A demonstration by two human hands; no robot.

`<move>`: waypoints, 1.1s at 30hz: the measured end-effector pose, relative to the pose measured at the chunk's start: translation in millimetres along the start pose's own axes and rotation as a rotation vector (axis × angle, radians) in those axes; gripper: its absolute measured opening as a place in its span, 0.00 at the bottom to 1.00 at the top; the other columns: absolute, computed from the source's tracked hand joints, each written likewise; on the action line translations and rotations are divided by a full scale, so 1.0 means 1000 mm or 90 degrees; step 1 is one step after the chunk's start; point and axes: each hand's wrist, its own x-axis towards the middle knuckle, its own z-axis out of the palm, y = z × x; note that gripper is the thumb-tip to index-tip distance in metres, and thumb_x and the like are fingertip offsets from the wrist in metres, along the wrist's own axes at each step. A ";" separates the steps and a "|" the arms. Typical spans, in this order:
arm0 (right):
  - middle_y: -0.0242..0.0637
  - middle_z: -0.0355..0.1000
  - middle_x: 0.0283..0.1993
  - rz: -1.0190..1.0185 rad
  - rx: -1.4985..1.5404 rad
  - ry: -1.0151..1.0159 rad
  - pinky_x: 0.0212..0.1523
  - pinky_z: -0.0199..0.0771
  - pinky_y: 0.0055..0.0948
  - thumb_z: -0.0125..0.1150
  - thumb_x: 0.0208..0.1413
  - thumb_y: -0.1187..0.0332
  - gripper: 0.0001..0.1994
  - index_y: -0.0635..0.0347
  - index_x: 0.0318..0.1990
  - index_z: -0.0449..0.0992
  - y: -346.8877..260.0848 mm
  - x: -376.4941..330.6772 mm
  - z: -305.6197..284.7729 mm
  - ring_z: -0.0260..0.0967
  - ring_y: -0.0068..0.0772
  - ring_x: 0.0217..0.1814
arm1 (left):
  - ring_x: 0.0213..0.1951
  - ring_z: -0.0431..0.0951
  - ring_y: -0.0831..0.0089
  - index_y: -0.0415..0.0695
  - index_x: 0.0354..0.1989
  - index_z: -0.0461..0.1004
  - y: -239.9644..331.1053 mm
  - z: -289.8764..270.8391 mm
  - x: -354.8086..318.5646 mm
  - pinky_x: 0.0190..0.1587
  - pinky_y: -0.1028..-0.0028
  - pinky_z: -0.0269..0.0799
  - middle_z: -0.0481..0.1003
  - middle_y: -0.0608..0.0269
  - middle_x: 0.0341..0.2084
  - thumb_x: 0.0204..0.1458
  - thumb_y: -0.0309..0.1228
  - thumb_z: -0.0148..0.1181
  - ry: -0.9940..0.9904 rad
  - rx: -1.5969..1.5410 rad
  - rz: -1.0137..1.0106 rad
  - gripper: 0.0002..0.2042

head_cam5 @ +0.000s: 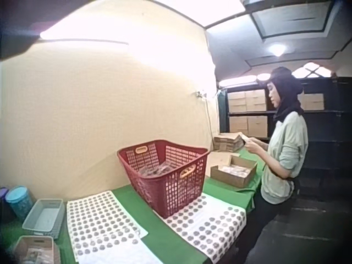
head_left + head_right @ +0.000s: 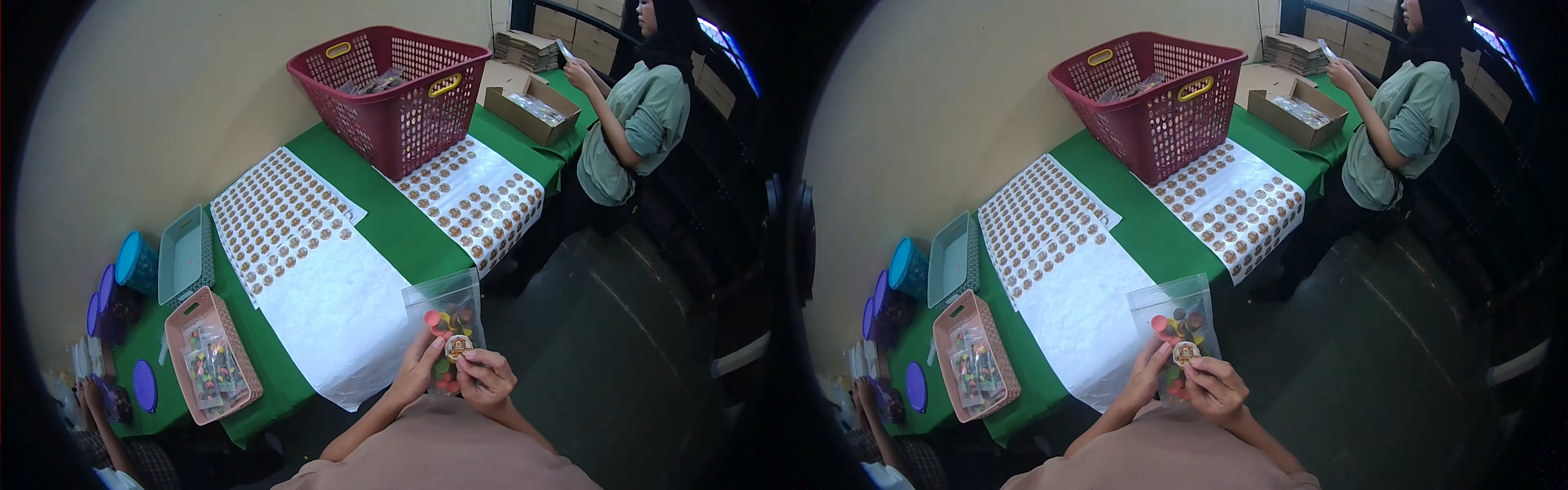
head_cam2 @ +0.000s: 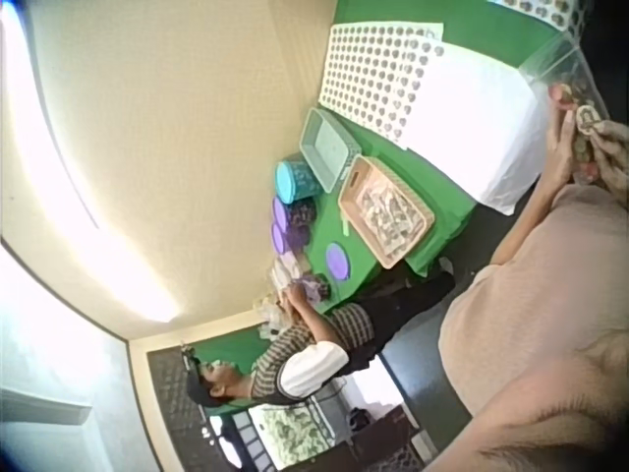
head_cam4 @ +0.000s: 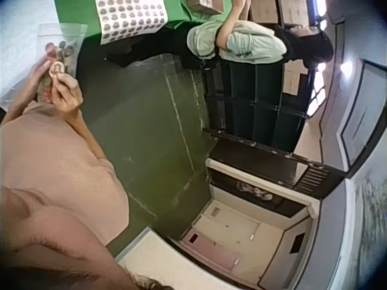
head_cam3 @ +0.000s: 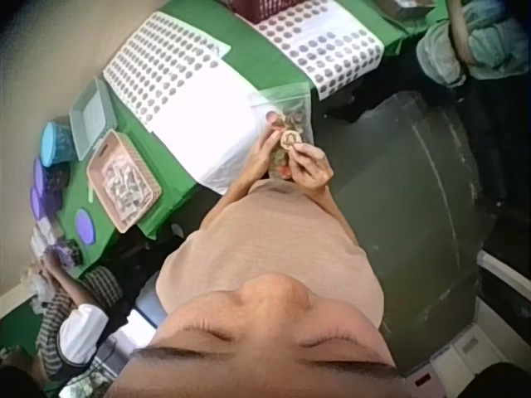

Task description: The person packs small, colorful candies into clear plastic bags. They pick candies from a pink tray, place them into a bag, and then seal the bag. The person also places a round sticker on the sealed bag and puts the finished package into a red basket.

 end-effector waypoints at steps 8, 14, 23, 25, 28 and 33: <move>0.35 0.65 0.31 -0.008 -0.001 0.009 0.28 0.70 0.20 0.60 0.32 0.82 0.07 0.64 0.24 0.73 0.003 0.000 -0.003 0.67 0.28 0.30 | 0.44 0.62 0.75 0.36 0.46 0.58 -0.002 0.004 0.003 0.47 0.77 0.55 0.63 0.60 0.40 0.52 0.32 0.38 0.009 0.012 0.002 0.15; 0.35 0.67 0.31 -0.005 0.002 0.023 0.27 0.70 0.21 0.60 0.32 0.81 0.07 0.64 0.24 0.73 0.005 -0.002 -0.004 0.68 0.29 0.27 | 0.44 0.62 0.75 0.36 0.46 0.57 -0.002 0.005 0.005 0.47 0.77 0.55 0.63 0.60 0.41 0.52 0.32 0.38 -0.013 0.007 0.008 0.15; 0.35 0.67 0.30 -0.022 0.014 0.035 0.27 0.71 0.20 0.61 0.32 0.80 0.07 0.64 0.23 0.72 0.003 -0.004 -0.010 0.68 0.29 0.28 | 0.45 0.62 0.75 0.36 0.47 0.57 -0.002 0.008 0.000 0.48 0.77 0.55 0.63 0.60 0.42 0.53 0.33 0.39 -0.002 0.008 -0.007 0.16; 0.35 0.67 0.30 -0.021 0.018 0.032 0.27 0.71 0.20 0.61 0.32 0.80 0.07 0.64 0.23 0.73 0.002 -0.004 -0.011 0.68 0.28 0.28 | 0.45 0.62 0.75 0.36 0.48 0.56 -0.002 0.009 -0.001 0.49 0.77 0.54 0.63 0.60 0.42 0.53 0.33 0.39 -0.001 0.011 -0.006 0.17; 0.35 0.67 0.30 -0.021 0.023 0.029 0.27 0.71 0.20 0.61 0.32 0.80 0.06 0.64 0.23 0.73 0.001 -0.006 -0.012 0.69 0.28 0.28 | 0.45 0.62 0.75 0.36 0.47 0.56 -0.002 0.011 -0.004 0.48 0.77 0.54 0.63 0.59 0.41 0.53 0.33 0.38 0.002 0.024 -0.002 0.17; 0.35 0.67 0.30 -0.017 0.030 0.023 0.27 0.71 0.20 0.61 0.32 0.80 0.06 0.64 0.23 0.72 0.001 -0.010 -0.014 0.69 0.28 0.28 | 0.45 0.62 0.75 0.36 0.47 0.57 -0.005 0.011 -0.006 0.48 0.77 0.55 0.63 0.59 0.41 0.53 0.33 0.38 -0.001 0.035 0.022 0.16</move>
